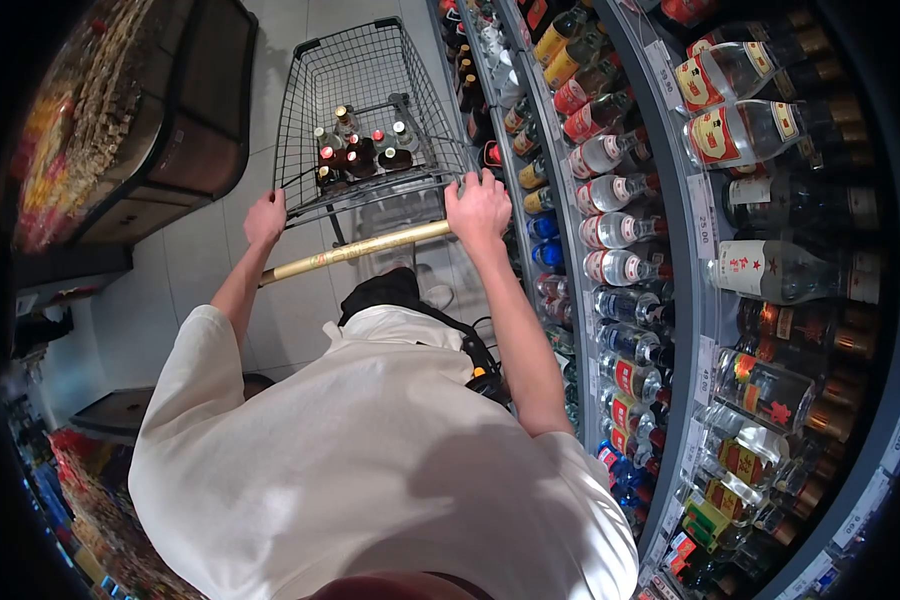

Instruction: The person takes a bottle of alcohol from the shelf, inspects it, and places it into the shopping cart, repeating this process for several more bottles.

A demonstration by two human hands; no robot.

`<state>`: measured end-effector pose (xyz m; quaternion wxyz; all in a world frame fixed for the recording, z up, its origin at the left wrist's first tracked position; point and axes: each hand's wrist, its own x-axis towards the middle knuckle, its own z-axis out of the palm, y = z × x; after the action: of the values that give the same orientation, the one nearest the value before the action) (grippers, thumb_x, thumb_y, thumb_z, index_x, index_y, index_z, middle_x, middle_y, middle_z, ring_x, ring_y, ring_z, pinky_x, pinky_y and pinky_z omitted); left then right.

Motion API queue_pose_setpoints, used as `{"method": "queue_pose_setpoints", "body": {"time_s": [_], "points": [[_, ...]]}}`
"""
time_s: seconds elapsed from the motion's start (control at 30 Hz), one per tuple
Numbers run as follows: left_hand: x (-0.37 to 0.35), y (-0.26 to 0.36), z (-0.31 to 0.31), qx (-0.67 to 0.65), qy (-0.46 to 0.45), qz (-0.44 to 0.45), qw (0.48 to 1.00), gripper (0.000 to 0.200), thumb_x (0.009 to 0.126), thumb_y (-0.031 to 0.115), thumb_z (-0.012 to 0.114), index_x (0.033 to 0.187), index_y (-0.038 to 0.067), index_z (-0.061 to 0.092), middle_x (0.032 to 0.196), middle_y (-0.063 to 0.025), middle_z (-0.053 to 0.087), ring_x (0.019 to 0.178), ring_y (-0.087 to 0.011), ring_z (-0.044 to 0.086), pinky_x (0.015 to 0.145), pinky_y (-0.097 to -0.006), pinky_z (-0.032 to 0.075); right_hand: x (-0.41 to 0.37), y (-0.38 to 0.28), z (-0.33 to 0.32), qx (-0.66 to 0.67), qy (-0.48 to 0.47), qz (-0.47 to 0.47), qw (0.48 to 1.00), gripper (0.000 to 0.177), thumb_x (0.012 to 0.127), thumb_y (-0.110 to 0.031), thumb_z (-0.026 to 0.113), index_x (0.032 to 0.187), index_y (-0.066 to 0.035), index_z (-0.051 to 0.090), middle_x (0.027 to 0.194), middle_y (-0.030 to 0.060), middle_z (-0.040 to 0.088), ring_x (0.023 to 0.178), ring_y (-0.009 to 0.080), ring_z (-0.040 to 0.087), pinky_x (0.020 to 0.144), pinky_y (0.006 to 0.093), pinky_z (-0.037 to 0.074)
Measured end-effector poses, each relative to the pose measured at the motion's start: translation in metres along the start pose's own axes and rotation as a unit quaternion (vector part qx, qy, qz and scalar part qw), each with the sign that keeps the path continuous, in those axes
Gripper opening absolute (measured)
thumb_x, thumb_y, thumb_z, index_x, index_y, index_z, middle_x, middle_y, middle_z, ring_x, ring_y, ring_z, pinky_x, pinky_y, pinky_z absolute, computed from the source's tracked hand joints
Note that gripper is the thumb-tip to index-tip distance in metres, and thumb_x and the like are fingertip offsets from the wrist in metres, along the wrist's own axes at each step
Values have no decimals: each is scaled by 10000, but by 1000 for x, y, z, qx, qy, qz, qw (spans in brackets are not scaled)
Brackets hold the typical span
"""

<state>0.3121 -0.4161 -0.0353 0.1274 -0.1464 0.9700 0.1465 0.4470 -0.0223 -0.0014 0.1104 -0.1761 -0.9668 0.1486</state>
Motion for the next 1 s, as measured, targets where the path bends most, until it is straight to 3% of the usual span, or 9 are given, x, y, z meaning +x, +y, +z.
{"method": "queue_pose_setpoints", "body": {"time_s": [0.73,0.93,1.0], "points": [[-2,3,-2,-9,13,5,1000,583,999,535,391,1260,150,743,1174,-214,763,1140,-428,706,1011,-504,545,0,-1,0,-5,10,-8,1000,390,960,-376,622,1077,-30,758,1317,236,686,1130,409,677,949,515,556],[1,1,-1,-13,11,5,1000,583,997,535,392,1268,156,743,1177,-216,762,1140,-428,706,1014,-505,545,0,-2,0,-15,17,6,1000,349,949,-373,651,1045,-63,779,1299,198,706,1137,387,684,963,488,550],[1,0,-1,-9,10,5,1000,586,994,541,394,1265,157,745,1179,-214,762,1140,-427,707,1012,-503,547,0,-1,0,-5,18,-8,1000,389,963,-375,622,1073,-29,761,1317,237,686,1138,407,678,954,510,558]]}}
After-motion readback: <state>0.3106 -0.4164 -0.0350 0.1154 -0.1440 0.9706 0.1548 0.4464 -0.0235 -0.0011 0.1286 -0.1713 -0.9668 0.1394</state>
